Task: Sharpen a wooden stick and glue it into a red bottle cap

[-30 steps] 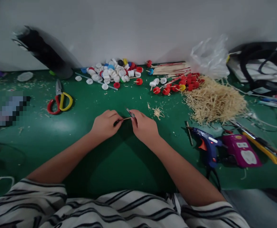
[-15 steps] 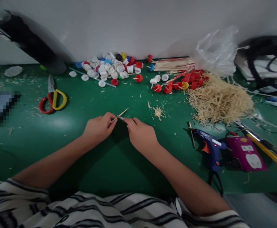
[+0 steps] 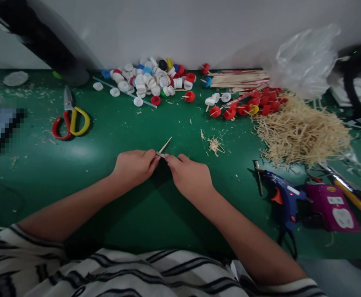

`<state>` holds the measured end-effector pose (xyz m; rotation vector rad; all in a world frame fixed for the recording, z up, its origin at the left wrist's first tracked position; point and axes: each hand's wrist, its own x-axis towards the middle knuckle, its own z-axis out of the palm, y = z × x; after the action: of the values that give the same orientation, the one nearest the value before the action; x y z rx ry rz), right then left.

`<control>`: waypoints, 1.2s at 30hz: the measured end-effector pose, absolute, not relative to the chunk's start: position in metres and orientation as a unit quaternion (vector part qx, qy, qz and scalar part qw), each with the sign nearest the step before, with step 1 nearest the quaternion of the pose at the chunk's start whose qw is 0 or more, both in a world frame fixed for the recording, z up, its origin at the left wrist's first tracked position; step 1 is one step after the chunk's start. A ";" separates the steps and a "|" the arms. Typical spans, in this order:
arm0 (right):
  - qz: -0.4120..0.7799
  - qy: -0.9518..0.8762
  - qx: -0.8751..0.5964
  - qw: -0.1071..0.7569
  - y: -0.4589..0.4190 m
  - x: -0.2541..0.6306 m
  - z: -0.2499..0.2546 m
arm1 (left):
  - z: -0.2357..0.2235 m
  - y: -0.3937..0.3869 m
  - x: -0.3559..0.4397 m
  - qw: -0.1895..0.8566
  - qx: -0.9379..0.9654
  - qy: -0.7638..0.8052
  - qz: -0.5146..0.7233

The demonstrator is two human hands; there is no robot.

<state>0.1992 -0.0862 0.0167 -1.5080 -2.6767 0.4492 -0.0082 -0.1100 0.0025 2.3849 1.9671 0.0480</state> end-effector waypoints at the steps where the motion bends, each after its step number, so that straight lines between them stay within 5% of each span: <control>1: 0.141 -0.862 -0.487 0.014 -0.086 0.199 0.017 | 0.003 -0.110 -0.008 0.028 0.771 0.636 0.017; 18: 0.102 -0.868 -0.485 -0.008 -0.087 0.193 0.015 | 0.001 -0.107 -0.008 0.024 0.773 0.634 0.021; 36: 0.131 -0.859 -0.490 0.076 -0.070 0.212 0.007 | -0.002 -0.113 -0.006 0.013 0.783 0.619 0.061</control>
<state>0.2116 -0.0701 0.0075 -1.4682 -2.5740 0.3941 -0.0057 -0.1127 -0.0016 2.4391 1.9301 0.1912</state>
